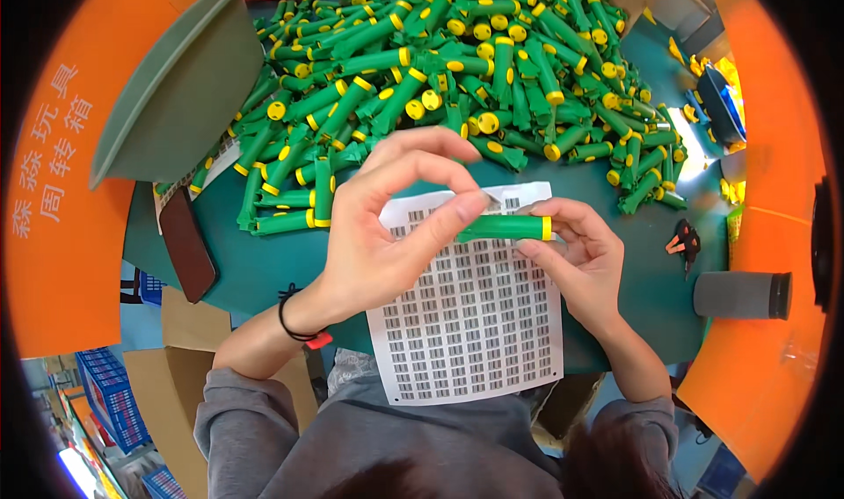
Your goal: Applying small yellow labels to green tubes at a workbench.
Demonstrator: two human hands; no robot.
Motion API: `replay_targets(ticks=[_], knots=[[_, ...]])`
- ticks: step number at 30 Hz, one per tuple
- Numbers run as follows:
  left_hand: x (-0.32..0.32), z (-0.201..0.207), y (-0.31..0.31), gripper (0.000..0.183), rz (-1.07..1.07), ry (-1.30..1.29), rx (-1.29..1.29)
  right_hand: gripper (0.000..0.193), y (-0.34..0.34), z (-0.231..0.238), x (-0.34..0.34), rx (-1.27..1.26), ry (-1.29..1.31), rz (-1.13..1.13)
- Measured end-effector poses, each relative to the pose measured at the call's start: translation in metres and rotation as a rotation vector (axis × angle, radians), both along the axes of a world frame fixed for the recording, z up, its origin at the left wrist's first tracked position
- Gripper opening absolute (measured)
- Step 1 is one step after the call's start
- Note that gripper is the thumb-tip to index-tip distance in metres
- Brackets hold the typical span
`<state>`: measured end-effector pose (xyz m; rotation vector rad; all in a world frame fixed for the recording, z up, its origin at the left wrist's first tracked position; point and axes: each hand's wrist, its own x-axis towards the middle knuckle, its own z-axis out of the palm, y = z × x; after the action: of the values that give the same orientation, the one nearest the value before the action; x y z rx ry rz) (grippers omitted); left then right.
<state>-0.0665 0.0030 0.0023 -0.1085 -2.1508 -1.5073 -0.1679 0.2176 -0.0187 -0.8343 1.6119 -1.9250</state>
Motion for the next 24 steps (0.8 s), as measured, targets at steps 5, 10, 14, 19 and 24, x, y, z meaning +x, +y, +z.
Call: replay_targets(ticks=[5,10,14,19,24], knots=[[-0.003,0.007,0.016,0.007,-0.179,-0.14,0.01,0.04,0.002,-0.001,0.004,0.034,0.0,0.049],[-0.004,0.006,0.017,0.006,-0.231,-0.214,0.044,0.039,0.004,0.0,0.005,0.054,0.001,0.045],[-0.003,0.011,0.019,0.006,-0.232,-0.182,-0.037,0.039,0.005,0.004,0.007,0.078,0.036,0.047],[-0.004,0.009,0.019,0.006,-0.228,-0.182,-0.034,0.039,0.006,0.003,0.007,0.08,0.054,0.05],[-0.002,0.009,0.021,0.006,-0.213,-0.19,-0.046,0.039,0.006,0.003,0.009,0.086,0.038,0.053]])
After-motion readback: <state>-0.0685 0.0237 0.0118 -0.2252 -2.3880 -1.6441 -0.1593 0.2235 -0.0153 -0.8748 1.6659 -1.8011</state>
